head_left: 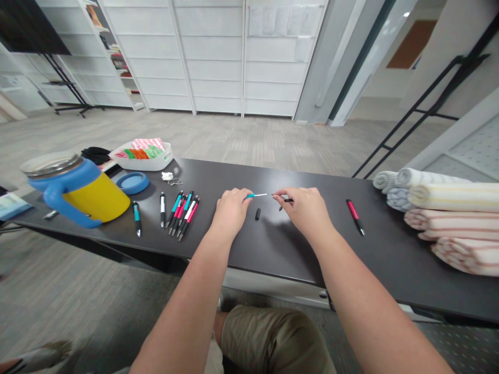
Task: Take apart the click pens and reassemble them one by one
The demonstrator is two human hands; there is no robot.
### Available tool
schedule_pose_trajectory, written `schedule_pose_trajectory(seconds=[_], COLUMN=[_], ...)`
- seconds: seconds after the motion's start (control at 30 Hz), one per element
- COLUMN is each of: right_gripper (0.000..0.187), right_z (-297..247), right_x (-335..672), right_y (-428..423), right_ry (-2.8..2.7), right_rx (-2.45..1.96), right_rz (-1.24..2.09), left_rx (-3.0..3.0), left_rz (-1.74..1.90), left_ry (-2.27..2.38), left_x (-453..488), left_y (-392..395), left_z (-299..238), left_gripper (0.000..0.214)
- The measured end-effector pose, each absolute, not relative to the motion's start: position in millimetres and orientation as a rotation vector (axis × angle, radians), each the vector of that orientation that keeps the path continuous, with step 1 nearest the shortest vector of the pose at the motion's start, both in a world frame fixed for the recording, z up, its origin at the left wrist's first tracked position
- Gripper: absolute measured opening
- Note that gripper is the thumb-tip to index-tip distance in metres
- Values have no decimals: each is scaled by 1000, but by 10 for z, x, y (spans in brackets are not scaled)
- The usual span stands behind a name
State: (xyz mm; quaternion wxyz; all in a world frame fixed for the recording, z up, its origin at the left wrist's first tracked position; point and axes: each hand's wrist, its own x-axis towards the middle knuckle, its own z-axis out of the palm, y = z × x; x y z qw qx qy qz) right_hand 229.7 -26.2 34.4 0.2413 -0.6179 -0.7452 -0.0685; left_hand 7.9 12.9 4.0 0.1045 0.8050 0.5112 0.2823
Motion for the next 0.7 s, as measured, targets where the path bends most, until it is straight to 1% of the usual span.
schedule_pose_trajectory(seconds=[0.2, 0.7], right_gripper=[24, 20], right_z=[337, 281], right_x=[2270, 2216], right_y=[-279, -259], right_ry=[-2076, -2209], right_rx=[-1702, -1651], right_rz=[-227, -263], left_rx=[2407, 2493], left_rz=[820, 774], left_ry=[1506, 1465], left_x=[83, 125], left_y=[123, 61], left_z=[32, 81], left_gripper=[24, 21])
